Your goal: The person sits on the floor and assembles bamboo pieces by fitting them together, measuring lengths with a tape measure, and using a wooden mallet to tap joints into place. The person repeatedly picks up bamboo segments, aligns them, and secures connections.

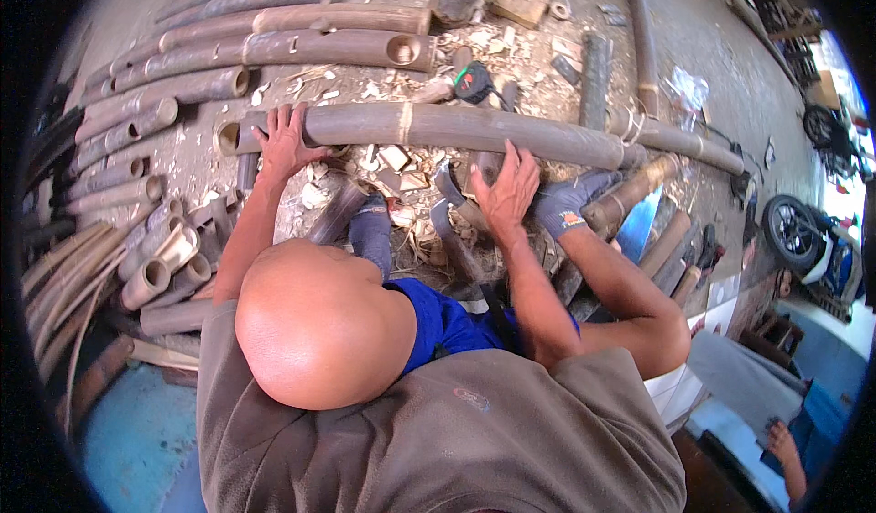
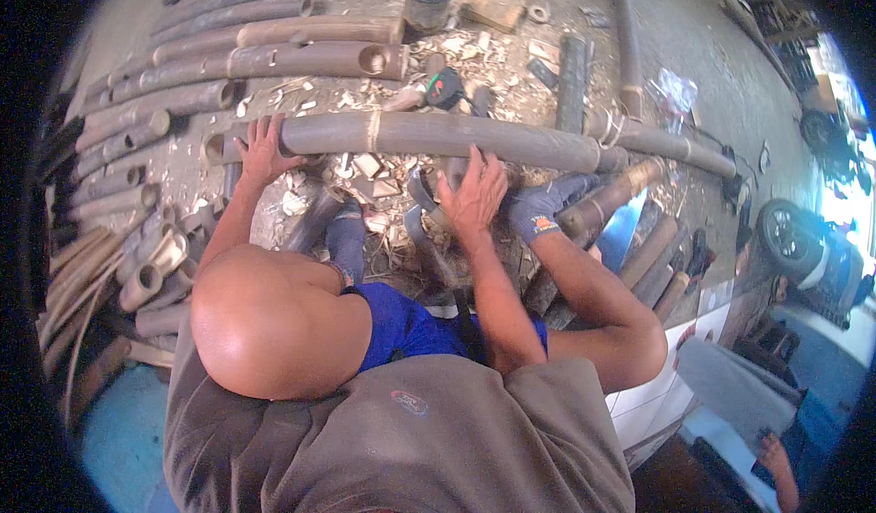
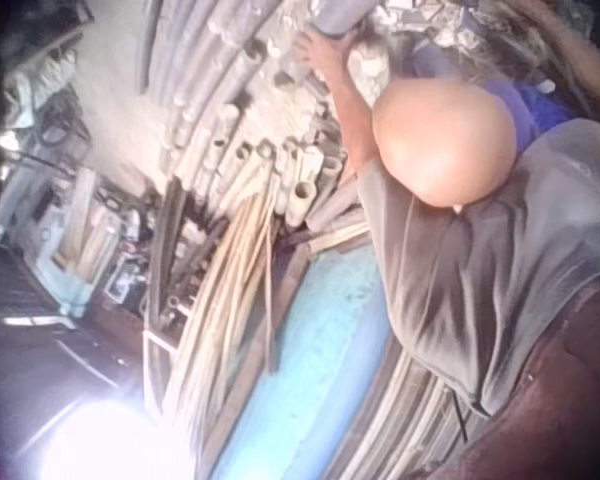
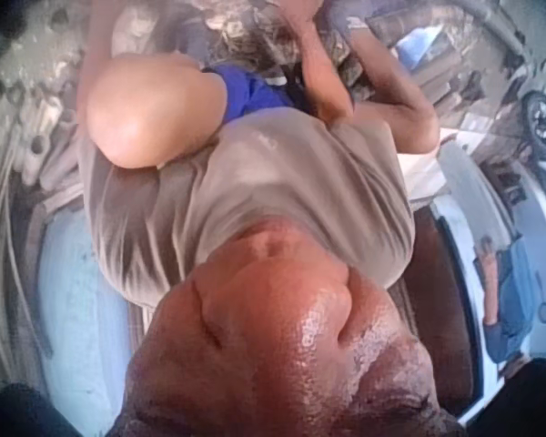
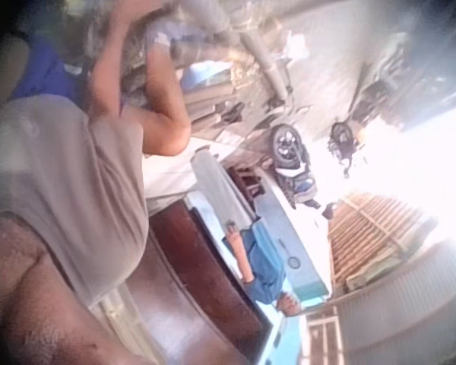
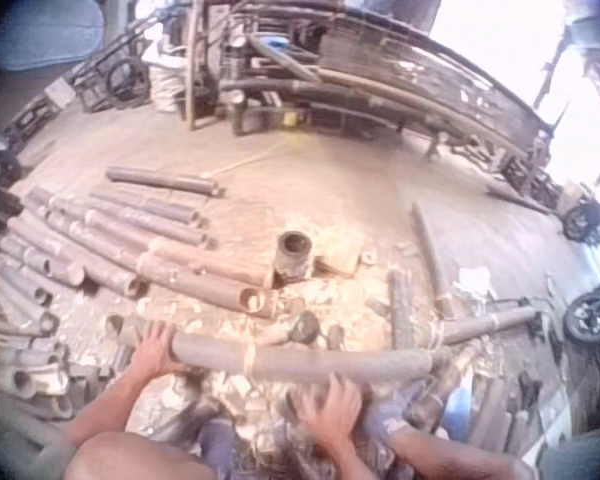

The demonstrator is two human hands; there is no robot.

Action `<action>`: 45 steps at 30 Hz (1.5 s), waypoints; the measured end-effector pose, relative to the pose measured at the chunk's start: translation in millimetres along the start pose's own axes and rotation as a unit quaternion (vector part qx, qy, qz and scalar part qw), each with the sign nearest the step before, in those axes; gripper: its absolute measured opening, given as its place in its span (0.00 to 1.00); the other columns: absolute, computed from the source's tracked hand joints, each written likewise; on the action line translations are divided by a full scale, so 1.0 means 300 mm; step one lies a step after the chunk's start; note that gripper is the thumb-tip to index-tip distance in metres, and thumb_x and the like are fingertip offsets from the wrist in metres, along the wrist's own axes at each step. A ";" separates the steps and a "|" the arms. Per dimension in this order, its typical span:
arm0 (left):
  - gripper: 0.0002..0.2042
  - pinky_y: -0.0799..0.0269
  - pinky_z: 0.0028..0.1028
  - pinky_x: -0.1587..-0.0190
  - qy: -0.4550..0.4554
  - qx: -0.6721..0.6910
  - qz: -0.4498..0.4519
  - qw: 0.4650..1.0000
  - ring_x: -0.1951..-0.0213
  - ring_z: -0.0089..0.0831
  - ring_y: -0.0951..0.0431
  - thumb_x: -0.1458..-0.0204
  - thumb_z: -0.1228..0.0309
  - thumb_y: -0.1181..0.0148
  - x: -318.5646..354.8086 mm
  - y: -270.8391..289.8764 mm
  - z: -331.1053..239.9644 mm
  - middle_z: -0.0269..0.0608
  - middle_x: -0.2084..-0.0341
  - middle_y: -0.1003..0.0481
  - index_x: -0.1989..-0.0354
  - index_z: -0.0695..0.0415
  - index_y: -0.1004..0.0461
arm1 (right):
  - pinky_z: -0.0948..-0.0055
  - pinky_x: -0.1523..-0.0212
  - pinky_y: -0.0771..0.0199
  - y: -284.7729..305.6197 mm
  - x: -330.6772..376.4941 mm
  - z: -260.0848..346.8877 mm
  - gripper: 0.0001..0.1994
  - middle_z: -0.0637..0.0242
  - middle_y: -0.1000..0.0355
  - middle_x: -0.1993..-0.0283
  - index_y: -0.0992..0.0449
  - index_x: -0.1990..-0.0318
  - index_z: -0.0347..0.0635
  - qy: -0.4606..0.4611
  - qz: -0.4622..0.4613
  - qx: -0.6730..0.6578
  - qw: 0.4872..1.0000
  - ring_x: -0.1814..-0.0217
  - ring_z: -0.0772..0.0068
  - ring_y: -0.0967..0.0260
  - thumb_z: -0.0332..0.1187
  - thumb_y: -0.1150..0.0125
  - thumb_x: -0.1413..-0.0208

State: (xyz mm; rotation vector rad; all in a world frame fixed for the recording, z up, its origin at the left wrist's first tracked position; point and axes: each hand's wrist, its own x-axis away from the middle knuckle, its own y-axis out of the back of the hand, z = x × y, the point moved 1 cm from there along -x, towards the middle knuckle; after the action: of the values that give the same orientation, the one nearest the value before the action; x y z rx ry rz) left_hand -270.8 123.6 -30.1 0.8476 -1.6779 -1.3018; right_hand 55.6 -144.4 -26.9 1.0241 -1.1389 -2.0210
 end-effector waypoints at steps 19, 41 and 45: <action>0.50 0.60 0.80 0.32 -0.135 0.007 -0.061 0.989 0.29 0.44 0.40 0.67 0.66 0.20 -0.003 -0.058 -0.289 0.36 0.34 0.35 0.29 0.35 0.37 | 0.42 0.35 0.38 -0.141 0.187 -0.115 0.50 0.42 0.33 0.38 0.36 0.35 0.26 -0.189 0.276 0.008 0.942 0.34 0.39 0.38 0.62 0.30 0.54; 0.51 0.59 0.79 0.33 -0.148 0.009 -0.064 0.987 0.30 0.43 0.38 0.70 0.66 0.19 0.036 -0.056 -0.279 0.35 0.35 0.35 0.29 0.36 0.36 | 0.36 0.30 0.45 -0.140 0.173 -0.089 0.55 0.37 0.42 0.29 0.44 0.28 0.25 -0.214 0.311 0.013 0.926 0.27 0.35 0.44 0.61 0.30 0.51; 0.51 0.60 0.80 0.32 -0.137 0.002 -0.055 0.989 0.30 0.44 0.39 0.69 0.66 0.19 0.020 -0.064 -0.298 0.35 0.34 0.35 0.29 0.36 0.37 | 0.38 0.31 0.42 -0.125 0.159 -0.083 0.53 0.38 0.40 0.31 0.41 0.30 0.25 -0.217 0.315 -0.001 0.924 0.28 0.36 0.43 0.60 0.29 0.52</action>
State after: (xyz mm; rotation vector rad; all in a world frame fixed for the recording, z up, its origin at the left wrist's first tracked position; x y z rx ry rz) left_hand -192.3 76.8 -36.7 0.8007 -1.8671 -1.5481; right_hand 46.7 -175.3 -84.0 0.1383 -1.4552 -1.7348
